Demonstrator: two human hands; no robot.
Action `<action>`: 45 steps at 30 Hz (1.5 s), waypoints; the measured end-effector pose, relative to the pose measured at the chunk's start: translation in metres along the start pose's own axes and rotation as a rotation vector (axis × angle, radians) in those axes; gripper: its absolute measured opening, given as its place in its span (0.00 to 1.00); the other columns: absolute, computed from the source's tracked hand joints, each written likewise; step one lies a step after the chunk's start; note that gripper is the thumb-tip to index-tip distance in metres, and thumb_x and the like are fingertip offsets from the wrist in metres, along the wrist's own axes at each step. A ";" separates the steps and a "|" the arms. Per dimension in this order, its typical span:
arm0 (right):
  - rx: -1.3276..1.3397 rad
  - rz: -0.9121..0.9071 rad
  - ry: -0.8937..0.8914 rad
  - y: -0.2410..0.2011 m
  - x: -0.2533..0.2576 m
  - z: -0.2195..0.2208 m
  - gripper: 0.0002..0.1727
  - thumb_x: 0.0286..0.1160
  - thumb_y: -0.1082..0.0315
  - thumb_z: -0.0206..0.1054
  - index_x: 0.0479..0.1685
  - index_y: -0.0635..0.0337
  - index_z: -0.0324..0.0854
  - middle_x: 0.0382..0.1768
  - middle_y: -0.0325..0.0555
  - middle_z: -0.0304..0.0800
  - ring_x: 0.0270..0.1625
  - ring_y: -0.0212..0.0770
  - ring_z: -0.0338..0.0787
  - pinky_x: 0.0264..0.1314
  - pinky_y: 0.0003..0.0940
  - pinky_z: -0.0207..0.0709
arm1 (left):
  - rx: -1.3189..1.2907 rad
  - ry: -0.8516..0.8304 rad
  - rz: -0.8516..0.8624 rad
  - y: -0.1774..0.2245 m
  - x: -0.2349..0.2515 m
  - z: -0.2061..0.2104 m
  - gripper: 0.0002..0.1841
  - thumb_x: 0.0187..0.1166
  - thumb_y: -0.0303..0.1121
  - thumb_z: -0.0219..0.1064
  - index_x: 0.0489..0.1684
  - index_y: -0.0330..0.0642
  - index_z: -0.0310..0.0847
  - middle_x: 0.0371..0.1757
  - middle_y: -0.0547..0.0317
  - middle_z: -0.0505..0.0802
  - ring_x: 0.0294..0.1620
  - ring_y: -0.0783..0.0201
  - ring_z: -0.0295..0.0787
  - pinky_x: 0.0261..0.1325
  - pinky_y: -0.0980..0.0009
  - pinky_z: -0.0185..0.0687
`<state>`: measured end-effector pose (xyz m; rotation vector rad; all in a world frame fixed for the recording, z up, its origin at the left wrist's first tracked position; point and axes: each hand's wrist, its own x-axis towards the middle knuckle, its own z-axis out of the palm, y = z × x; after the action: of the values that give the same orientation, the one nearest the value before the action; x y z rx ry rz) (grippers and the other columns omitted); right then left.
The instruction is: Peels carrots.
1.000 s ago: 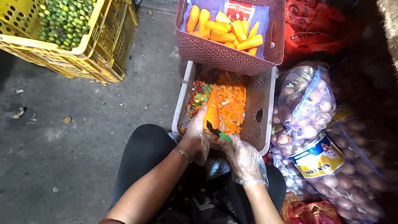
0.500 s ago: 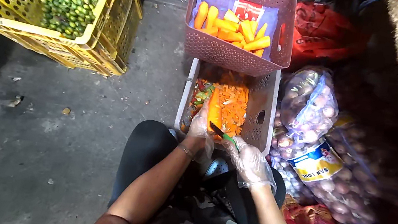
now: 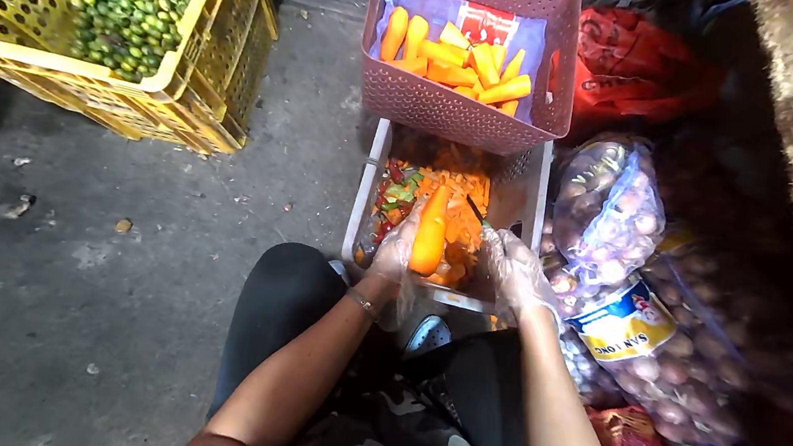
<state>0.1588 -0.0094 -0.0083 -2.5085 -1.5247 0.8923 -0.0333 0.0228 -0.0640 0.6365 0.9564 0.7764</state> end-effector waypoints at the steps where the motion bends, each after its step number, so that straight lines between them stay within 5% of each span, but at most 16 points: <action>1: 0.014 -0.067 -0.012 -0.003 -0.011 -0.001 0.31 0.92 0.40 0.46 0.70 0.54 0.81 0.56 0.61 0.91 0.63 0.61 0.89 0.68 0.68 0.76 | 0.032 0.013 0.015 0.001 -0.001 0.001 0.24 0.95 0.46 0.40 0.83 0.54 0.67 0.60 0.55 0.87 0.51 0.65 0.86 0.53 0.65 0.85; 5: -0.062 -0.227 -0.098 -0.013 -0.045 0.007 0.31 0.89 0.39 0.50 0.61 0.57 0.85 0.41 0.58 0.92 0.49 0.59 0.93 0.54 0.64 0.81 | 0.277 0.066 0.101 0.001 -0.003 0.001 0.25 0.95 0.40 0.41 0.91 0.50 0.60 0.82 0.49 0.77 0.78 0.59 0.75 0.79 0.57 0.70; 10: -0.185 -0.140 -0.122 -0.022 -0.036 0.009 0.33 0.89 0.36 0.49 0.65 0.53 0.83 0.44 0.61 0.93 0.54 0.63 0.93 0.57 0.65 0.80 | 0.321 0.106 0.092 0.003 -0.006 0.008 0.26 0.96 0.43 0.40 0.91 0.51 0.60 0.86 0.52 0.73 0.83 0.60 0.71 0.83 0.57 0.65; 15: -0.030 0.091 -0.065 0.000 0.015 0.011 0.35 0.91 0.36 0.43 0.77 0.51 0.78 0.63 0.64 0.88 0.68 0.67 0.86 0.69 0.74 0.73 | 0.214 0.078 -0.030 0.005 -0.013 0.013 0.23 0.96 0.42 0.43 0.83 0.48 0.70 0.73 0.49 0.83 0.69 0.61 0.82 0.70 0.61 0.78; 19: 0.168 0.046 -0.007 0.021 0.023 0.014 0.32 0.94 0.43 0.44 0.75 0.57 0.80 0.70 0.61 0.85 0.76 0.60 0.82 0.79 0.67 0.67 | 0.165 0.055 -0.027 0.011 -0.011 0.009 0.24 0.96 0.42 0.40 0.84 0.48 0.67 0.71 0.51 0.84 0.64 0.63 0.83 0.67 0.63 0.79; 22: 0.191 -0.087 -0.021 0.011 -0.004 0.010 0.29 0.94 0.45 0.48 0.72 0.57 0.82 0.63 0.59 0.89 0.69 0.56 0.87 0.76 0.63 0.73 | 0.093 0.039 0.022 0.003 -0.004 0.006 0.24 0.95 0.45 0.40 0.84 0.53 0.69 0.66 0.53 0.87 0.58 0.62 0.87 0.60 0.62 0.84; 26: 0.024 -0.197 -0.091 -0.008 -0.040 0.004 0.29 0.90 0.41 0.50 0.60 0.55 0.85 0.41 0.56 0.92 0.49 0.57 0.92 0.55 0.62 0.80 | 0.263 0.040 0.097 0.005 -0.007 0.007 0.25 0.95 0.40 0.40 0.89 0.51 0.63 0.81 0.53 0.78 0.76 0.64 0.77 0.78 0.62 0.72; 33: -0.140 -0.129 -0.186 -0.022 -0.037 0.007 0.32 0.90 0.37 0.48 0.61 0.54 0.83 0.43 0.59 0.92 0.54 0.60 0.92 0.57 0.62 0.80 | 0.373 0.137 0.053 0.008 -0.007 0.010 0.25 0.96 0.40 0.41 0.87 0.45 0.66 0.80 0.47 0.78 0.77 0.60 0.76 0.79 0.59 0.69; 37: -0.103 0.025 -0.119 -0.019 -0.007 0.014 0.34 0.89 0.35 0.47 0.74 0.49 0.80 0.54 0.64 0.92 0.61 0.66 0.90 0.63 0.70 0.78 | 0.309 0.106 0.004 0.002 -0.004 0.009 0.24 0.96 0.41 0.42 0.86 0.45 0.67 0.79 0.48 0.80 0.76 0.60 0.77 0.78 0.59 0.71; 41: 0.099 0.115 -0.017 0.015 0.027 0.015 0.35 0.92 0.38 0.43 0.74 0.56 0.80 0.66 0.65 0.87 0.71 0.66 0.84 0.72 0.73 0.70 | 0.182 0.004 0.032 0.007 -0.009 0.005 0.24 0.95 0.38 0.40 0.86 0.47 0.67 0.73 0.51 0.83 0.66 0.64 0.83 0.69 0.64 0.79; 45: 0.397 -0.008 0.048 0.021 0.011 0.010 0.28 0.96 0.50 0.46 0.71 0.61 0.81 0.66 0.60 0.87 0.71 0.53 0.84 0.78 0.58 0.70 | -0.058 -0.092 0.010 0.001 0.002 0.002 0.26 0.95 0.46 0.35 0.84 0.52 0.65 0.54 0.51 0.90 0.46 0.60 0.90 0.49 0.63 0.89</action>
<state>0.1740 -0.0127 -0.0284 -2.2200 -1.2007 1.0093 -0.0315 0.0246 -0.0635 0.6216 0.8441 0.7744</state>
